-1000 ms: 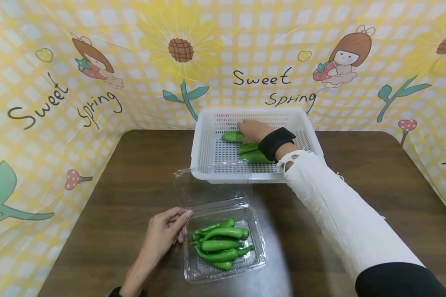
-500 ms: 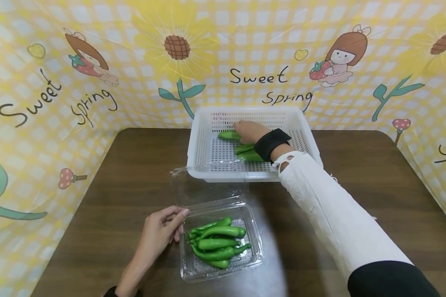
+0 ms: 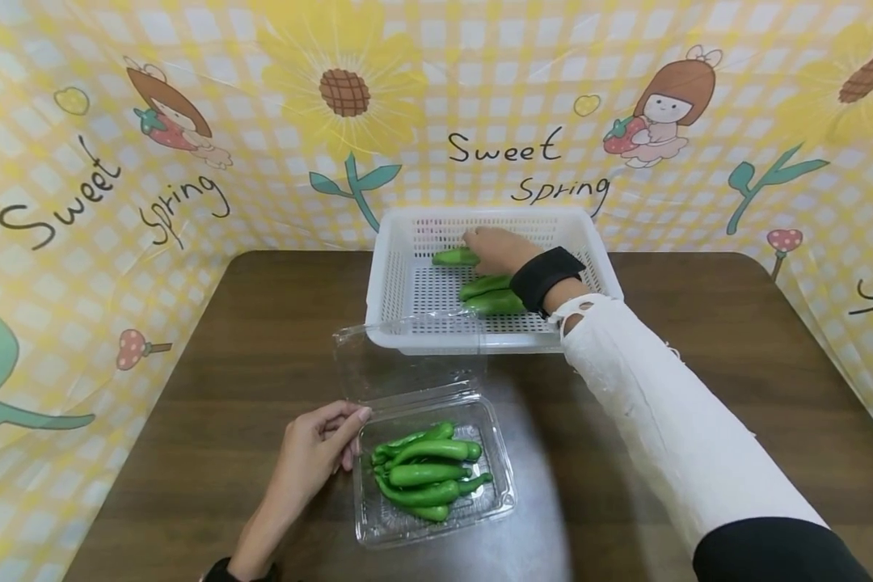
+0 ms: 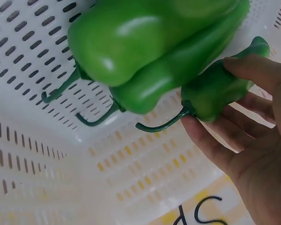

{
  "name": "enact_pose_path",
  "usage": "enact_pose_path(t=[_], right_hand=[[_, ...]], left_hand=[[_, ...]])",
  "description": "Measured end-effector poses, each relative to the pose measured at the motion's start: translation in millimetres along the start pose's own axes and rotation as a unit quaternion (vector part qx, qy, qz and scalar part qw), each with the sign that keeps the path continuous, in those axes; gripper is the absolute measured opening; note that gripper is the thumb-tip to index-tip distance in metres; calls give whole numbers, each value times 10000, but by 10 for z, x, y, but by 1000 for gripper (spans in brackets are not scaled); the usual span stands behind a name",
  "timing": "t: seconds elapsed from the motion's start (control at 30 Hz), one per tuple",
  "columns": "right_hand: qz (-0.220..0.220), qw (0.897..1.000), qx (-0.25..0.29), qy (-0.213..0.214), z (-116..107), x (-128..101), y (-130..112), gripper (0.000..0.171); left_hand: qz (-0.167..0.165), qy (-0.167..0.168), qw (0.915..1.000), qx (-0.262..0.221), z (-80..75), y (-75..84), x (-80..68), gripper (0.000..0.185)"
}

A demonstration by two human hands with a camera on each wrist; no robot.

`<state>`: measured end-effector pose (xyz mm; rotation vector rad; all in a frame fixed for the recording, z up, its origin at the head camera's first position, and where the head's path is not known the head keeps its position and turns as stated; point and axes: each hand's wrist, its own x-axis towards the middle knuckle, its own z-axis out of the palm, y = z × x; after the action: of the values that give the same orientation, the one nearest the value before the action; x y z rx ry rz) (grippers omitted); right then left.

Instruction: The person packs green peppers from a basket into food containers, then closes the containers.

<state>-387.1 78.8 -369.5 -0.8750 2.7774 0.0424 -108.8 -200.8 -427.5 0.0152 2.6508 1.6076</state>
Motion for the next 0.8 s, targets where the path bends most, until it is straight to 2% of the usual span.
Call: enact_pose_path(t=[0.3,0.5,0.8], right_hand=[[28,9999,47,85,-156,-182,28,57],[44,9998,-44,209,-241,-280,10,53],[-275,9976,-279,578,-318,-514,-23,46]], left_hand=[[-93,46,9999,-53,2,14,-16,24],[-128,10,9999,-21,9,15,-24,26],[-60,61,10000,14,13,26,-21,24]])
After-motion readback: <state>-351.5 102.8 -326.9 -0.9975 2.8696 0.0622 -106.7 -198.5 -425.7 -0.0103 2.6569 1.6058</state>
